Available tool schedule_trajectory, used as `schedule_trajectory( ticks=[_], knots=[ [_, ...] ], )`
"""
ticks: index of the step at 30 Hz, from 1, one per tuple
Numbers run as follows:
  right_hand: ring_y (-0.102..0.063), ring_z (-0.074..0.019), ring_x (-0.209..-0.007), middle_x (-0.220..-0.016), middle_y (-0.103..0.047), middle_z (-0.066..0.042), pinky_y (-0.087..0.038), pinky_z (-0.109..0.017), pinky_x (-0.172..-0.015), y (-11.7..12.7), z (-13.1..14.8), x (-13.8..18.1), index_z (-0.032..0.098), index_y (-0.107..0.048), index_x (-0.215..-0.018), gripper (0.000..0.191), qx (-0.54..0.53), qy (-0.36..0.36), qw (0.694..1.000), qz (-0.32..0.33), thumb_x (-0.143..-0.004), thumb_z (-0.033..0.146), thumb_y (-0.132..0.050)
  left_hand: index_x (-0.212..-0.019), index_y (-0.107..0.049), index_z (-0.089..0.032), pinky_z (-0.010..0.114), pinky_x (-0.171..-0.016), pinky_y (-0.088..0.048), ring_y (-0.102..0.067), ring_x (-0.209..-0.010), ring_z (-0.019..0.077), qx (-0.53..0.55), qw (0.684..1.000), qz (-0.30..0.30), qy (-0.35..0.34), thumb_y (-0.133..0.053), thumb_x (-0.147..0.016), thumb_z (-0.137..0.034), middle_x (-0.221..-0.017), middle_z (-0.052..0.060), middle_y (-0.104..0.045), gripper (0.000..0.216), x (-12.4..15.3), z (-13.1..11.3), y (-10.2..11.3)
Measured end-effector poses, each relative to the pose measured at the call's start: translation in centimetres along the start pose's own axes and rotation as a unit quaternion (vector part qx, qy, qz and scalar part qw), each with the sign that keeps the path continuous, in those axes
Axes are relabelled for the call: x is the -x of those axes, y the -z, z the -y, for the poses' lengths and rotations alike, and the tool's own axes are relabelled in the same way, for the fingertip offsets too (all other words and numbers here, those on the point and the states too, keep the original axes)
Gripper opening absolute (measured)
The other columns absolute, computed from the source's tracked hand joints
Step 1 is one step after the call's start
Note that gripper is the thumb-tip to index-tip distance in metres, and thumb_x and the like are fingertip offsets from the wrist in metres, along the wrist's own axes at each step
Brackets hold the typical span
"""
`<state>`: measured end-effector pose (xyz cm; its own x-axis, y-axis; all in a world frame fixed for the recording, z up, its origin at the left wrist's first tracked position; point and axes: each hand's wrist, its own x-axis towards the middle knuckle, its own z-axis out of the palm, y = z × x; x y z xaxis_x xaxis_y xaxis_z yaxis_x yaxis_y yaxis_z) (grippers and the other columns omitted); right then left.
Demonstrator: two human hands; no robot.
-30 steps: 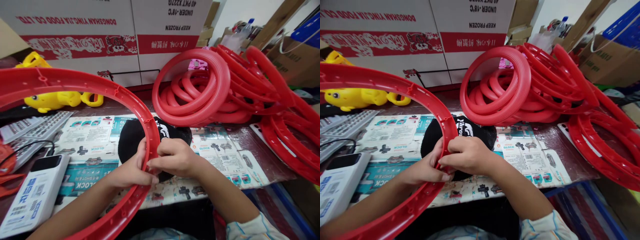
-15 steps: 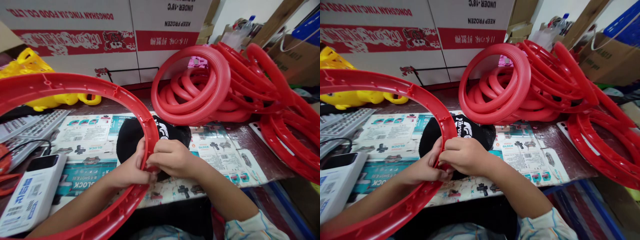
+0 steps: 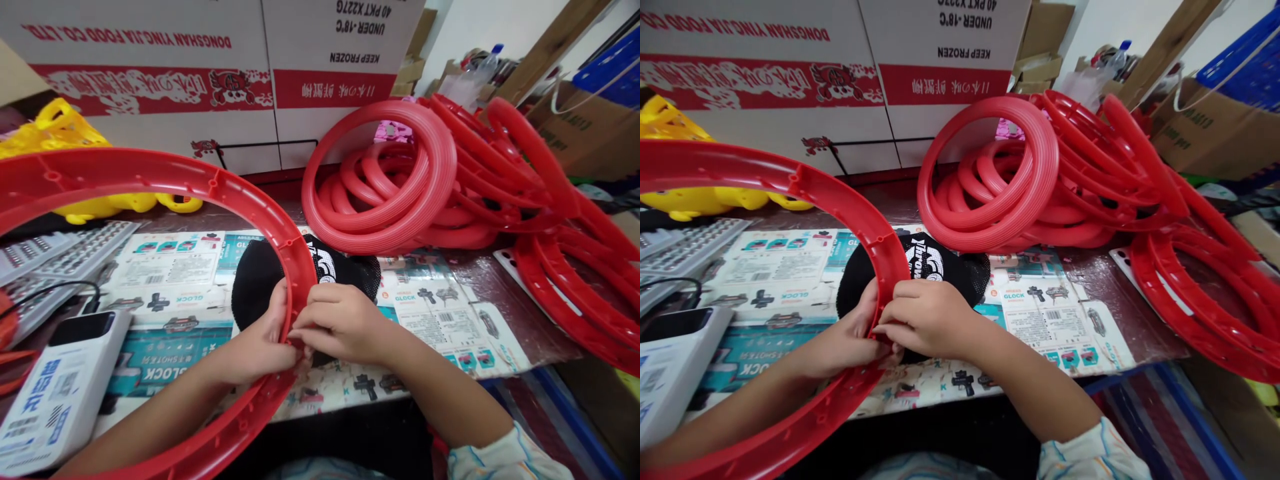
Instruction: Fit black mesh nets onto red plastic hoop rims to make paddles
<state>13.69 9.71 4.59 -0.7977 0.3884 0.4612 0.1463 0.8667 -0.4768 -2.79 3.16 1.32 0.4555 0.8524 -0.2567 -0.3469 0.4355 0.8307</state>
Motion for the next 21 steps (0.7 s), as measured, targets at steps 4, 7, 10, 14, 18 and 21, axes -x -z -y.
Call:
schedule_trajectory(
  ticks=[4,7,10,14,18,21],
  knots=[
    [-0.057,-0.0103,-0.067,-0.075,-0.063,-0.002,-0.046,-0.021,-0.064,-0.1,-0.2,0.0,0.014,-0.067,-0.08,0.012,-0.041,-0.032,0.998,-0.018,-0.088,0.022,-0.064,-0.126,-0.021,-0.031,0.022,-0.057,-0.044,-0.056,-0.062,0.011,0.022,1.0,0.012,0.003,-0.061,-0.064,-0.009,-0.077,-0.006,-0.057,0.077,0.2,0.0,0.3],
    [-0.056,-0.0104,-0.065,-0.073,-0.063,-0.002,-0.046,-0.021,-0.063,-0.1,-0.3,0.1,0.014,-0.065,-0.08,0.012,-0.046,-0.037,0.998,-0.033,-0.087,0.024,-0.066,-0.125,-0.019,-0.034,0.025,-0.059,-0.046,-0.056,-0.065,0.0135,0.063,0.998,0.02,0.006,-0.06,-0.065,-0.023,-0.079,-0.005,-0.057,0.073,0.2,-0.2,0.2],
    [-0.058,-0.0119,-0.07,-0.078,-0.065,-0.003,-0.049,-0.023,-0.068,0.1,-0.3,0.2,0.015,-0.064,-0.083,0.01,-0.029,-0.03,0.999,-0.021,-0.09,0.021,-0.06,-0.124,-0.02,-0.037,0.023,-0.057,-0.044,-0.055,-0.066,0.0121,0.065,0.998,-0.001,0.007,-0.057,-0.076,-0.024,-0.079,-0.005,-0.054,0.062,0.1,-0.4,-0.2],
    [-0.062,-0.0143,-0.084,-0.089,-0.068,-0.007,-0.051,-0.026,-0.079,0.5,-0.3,0.1,0.015,-0.063,-0.091,0.009,-0.023,-0.018,1.0,-0.001,-0.091,0.013,-0.055,-0.135,-0.01,-0.038,0.021,-0.051,-0.039,-0.049,-0.051,0.0095,0.034,0.999,-0.003,0.041,-0.049,-0.086,-0.02,-0.07,-0.007,-0.054,0.065,0.1,-0.7,-0.5],
    [-0.063,-0.0146,-0.089,-0.093,-0.068,-0.009,-0.052,-0.026,-0.081,0.9,-0.2,0.0,0.013,-0.065,-0.091,0.017,-0.043,-0.001,0.999,-0.013,-0.091,0.008,-0.049,-0.14,-0.002,-0.033,0.021,-0.048,-0.039,-0.049,-0.043,0.0098,0.002,0.998,0.011,0.068,-0.048,-0.086,-0.023,-0.067,-0.005,-0.06,0.072,0.2,-0.8,-0.4],
    [-0.064,-0.0135,-0.084,-0.089,-0.069,-0.007,-0.052,-0.025,-0.078,1.1,-0.3,0.0,0.015,-0.065,-0.091,0.017,-0.068,-0.025,0.997,-0.021,-0.089,0.007,-0.05,-0.139,-0.014,-0.027,0.022,-0.046,-0.041,-0.052,-0.043,0.0116,-0.01,0.997,0.02,0.077,-0.051,-0.085,-0.028,-0.066,-0.003,-0.06,0.066,0.2,-0.9,-0.3]
  ],
)
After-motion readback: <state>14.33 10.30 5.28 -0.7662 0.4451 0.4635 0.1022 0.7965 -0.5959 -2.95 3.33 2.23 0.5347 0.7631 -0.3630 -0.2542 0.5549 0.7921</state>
